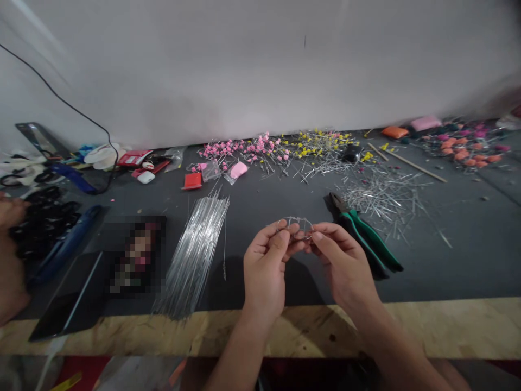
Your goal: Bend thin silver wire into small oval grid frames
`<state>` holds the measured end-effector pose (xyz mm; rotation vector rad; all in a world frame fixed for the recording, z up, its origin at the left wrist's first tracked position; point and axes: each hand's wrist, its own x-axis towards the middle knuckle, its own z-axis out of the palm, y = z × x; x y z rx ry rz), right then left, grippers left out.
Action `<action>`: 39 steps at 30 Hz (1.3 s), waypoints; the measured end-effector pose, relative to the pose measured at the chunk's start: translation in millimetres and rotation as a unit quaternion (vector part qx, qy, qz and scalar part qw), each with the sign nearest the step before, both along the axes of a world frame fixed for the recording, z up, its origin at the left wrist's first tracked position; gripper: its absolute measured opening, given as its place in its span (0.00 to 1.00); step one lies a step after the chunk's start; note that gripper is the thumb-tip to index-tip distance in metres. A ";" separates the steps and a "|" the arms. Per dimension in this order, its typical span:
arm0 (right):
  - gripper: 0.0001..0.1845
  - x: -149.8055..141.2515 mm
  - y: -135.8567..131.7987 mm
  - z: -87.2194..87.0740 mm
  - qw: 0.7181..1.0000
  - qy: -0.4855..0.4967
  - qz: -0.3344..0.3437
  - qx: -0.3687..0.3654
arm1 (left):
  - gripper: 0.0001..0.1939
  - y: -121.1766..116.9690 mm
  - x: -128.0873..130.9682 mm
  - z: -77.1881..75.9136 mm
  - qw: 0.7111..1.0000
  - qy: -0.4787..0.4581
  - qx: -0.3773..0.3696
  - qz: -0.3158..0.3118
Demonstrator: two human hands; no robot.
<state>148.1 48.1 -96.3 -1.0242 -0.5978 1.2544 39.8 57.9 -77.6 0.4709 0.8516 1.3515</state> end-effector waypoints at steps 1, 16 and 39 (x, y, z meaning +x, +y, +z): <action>0.05 -0.1 -0.2 0.0 1.000 -0.003 -0.001 0.001 | 0.04 0.0 0.0 0.1 1.000 0.001 -0.001 0.000; 0.03 1.2 0.7 -0.6 1.000 -0.013 0.004 -0.009 | 0.06 0.5 -0.2 -2.2 1.000 0.026 -0.002 0.004; 0.04 -3.5 1.2 -4.1 1.000 0.007 0.009 -0.025 | 0.05 -0.8 2.9 -2.1 0.999 0.019 -0.003 0.033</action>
